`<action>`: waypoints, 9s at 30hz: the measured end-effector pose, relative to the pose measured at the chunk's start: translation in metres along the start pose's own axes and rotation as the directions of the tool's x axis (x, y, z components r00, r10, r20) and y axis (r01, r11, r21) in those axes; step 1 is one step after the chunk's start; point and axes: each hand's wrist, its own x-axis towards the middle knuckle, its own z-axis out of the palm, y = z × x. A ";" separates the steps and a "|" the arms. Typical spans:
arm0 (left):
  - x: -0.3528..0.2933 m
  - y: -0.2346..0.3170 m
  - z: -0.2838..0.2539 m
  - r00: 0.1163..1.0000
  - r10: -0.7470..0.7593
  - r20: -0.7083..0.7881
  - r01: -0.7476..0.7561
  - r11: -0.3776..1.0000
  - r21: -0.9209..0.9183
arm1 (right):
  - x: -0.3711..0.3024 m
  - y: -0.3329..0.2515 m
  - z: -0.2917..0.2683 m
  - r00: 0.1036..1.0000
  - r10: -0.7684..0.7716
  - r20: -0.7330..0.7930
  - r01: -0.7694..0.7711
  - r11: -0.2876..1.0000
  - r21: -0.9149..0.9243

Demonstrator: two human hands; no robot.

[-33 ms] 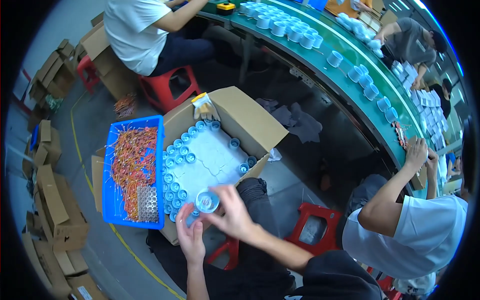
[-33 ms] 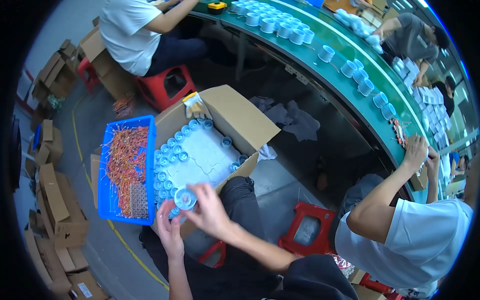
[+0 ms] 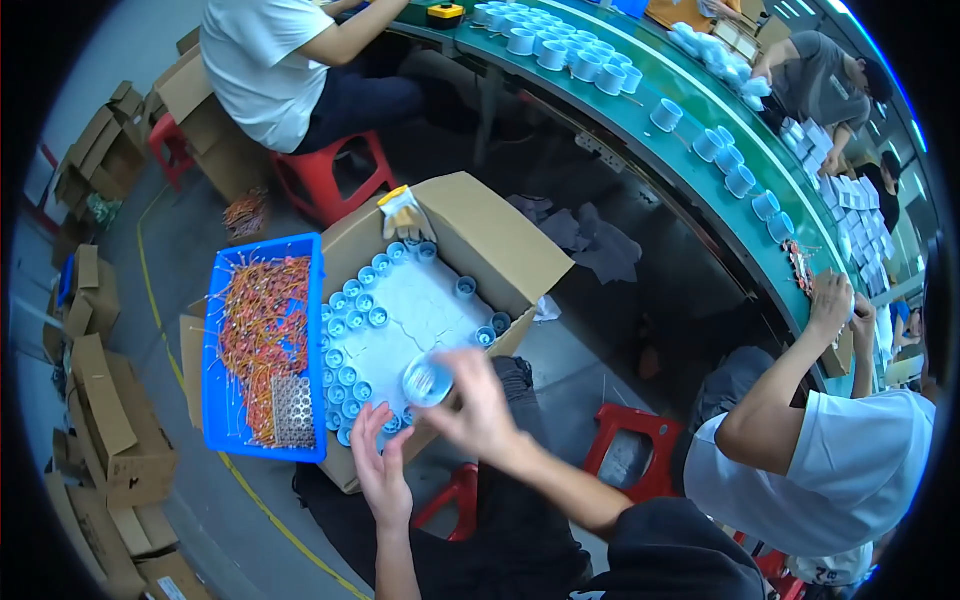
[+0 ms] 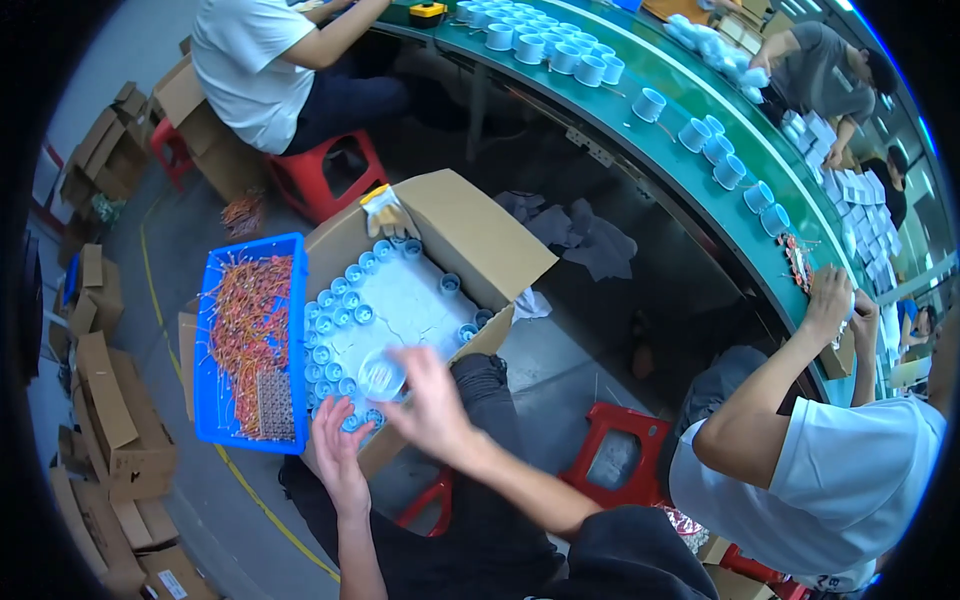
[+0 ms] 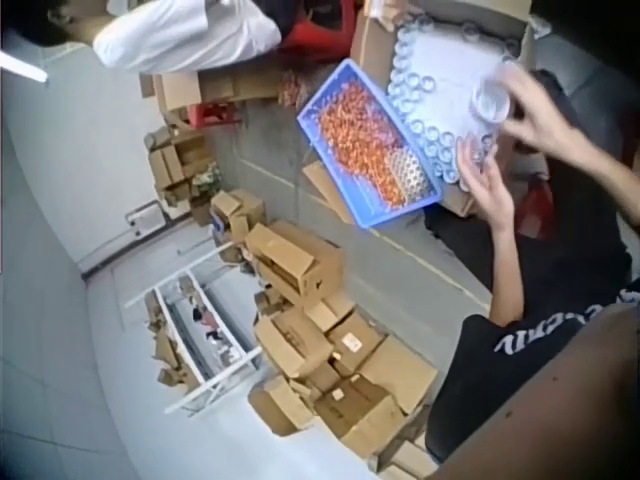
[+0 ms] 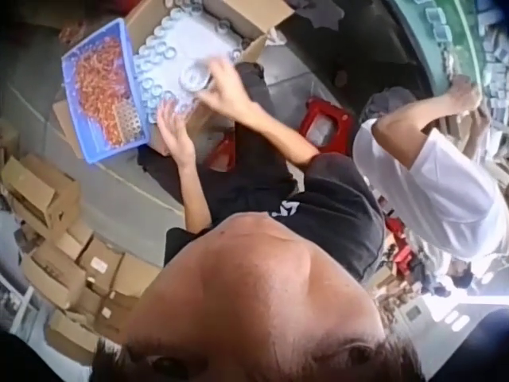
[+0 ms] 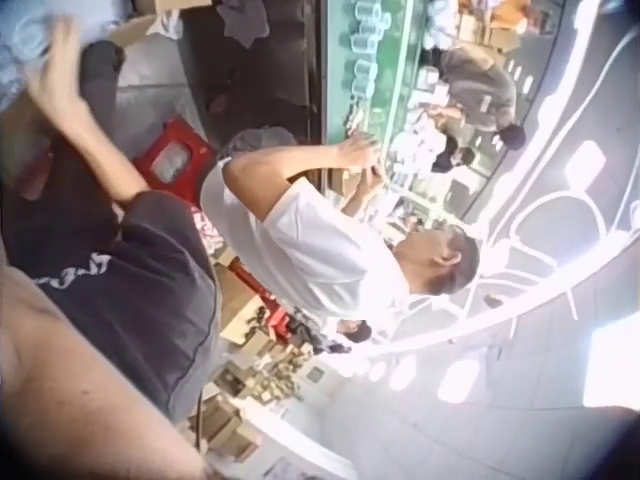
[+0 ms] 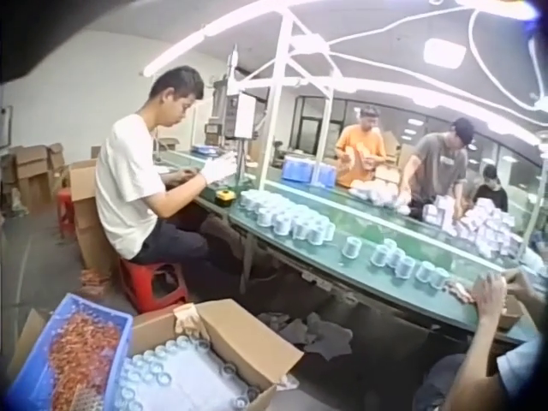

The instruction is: Assembling small electronic components into cylindrical white housings at a factory workstation.

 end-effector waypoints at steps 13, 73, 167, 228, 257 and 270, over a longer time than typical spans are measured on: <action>-0.045 -0.151 -0.086 0.890 -0.456 0.009 0.444 0.870 0.213 | 0.333 0.261 -0.316 0.829 -0.006 -0.559 -0.415 0.663 -0.623; -0.046 -0.139 -0.216 0.902 -0.380 0.205 0.425 0.702 -0.571 | 0.167 0.058 0.288 0.749 -0.514 0.417 0.606 0.786 -0.120; -0.088 0.015 -0.115 0.978 -0.199 0.063 0.204 0.853 -0.480 | -0.117 -0.141 0.056 0.916 -0.006 0.401 0.011 1.000 -0.009; -0.090 0.003 -0.122 0.988 -0.103 -0.112 0.054 0.926 -0.374 | -0.101 -0.146 0.031 0.884 -0.128 0.450 0.087 0.990 0.110; -0.084 0.012 -0.132 0.998 -0.064 -0.013 0.057 0.948 -0.312 | -0.104 -0.110 0.050 0.692 -0.039 0.721 -0.396 0.815 0.424; -0.087 0.049 -0.125 0.988 0.050 -0.147 -0.058 0.997 -0.054 | -0.114 -0.117 0.050 0.794 -0.187 0.579 -0.143 0.867 0.477</action>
